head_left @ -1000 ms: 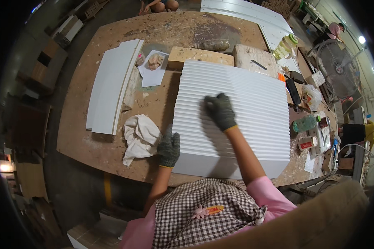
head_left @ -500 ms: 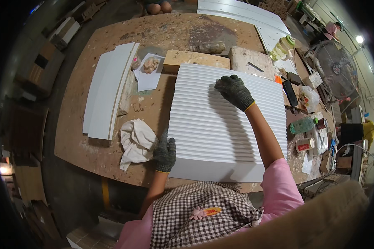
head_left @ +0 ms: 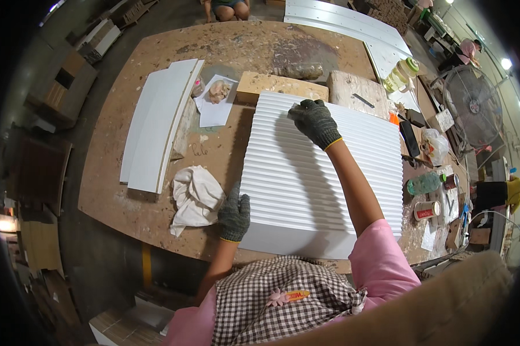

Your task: The person rubs the grooved surface of a white panel with a small block and then wipes it down with a cloth.

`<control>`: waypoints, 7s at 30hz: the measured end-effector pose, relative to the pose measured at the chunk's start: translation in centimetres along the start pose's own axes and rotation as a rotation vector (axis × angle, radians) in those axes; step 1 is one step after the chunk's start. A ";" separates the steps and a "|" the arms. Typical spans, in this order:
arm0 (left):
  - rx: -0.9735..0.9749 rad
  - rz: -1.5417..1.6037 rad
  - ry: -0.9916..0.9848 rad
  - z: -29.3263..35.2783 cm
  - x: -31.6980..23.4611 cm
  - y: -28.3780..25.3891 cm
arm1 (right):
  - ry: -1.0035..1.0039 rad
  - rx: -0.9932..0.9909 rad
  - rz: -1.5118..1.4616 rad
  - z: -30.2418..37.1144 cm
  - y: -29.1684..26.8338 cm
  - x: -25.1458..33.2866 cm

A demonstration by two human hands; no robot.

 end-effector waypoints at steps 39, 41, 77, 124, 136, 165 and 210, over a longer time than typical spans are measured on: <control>0.058 0.007 -0.029 -0.2 -0.1 0.1 | 0.388 0.073 -0.175 -7.0 2.7 3.2; 0.062 0.021 -0.016 -0.1 -0.2 0.2 | 0.451 0.044 -0.158 -5.4 2.3 5.3; 0.126 0.045 -0.122 -0.6 -0.4 0.0 | 0.077 0.166 0.136 3.2 0.2 -0.3; 0.038 0.003 0.063 -0.5 -1.2 -0.3 | 0.667 -0.144 0.153 11.9 -3.4 -3.1; -0.017 0.005 0.134 -0.4 -0.6 0.2 | 1.079 -0.323 0.415 27.7 -12.2 -15.3; 0.031 0.094 0.000 -0.4 -0.3 0.3 | 0.684 0.056 0.241 22.4 -5.9 -1.0; 0.026 -0.031 0.037 0.0 0.6 0.6 | 0.480 -0.005 0.012 5.6 0.8 6.7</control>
Point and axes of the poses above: each hand's wrist, its own z-axis away from the middle knuckle, its own y-axis out of the palm, x = y × z, the point moved 7 cm from there along -z, towards the middle knuckle, and after that the axes turned 4 degrees about y, right-handed, at the moved point
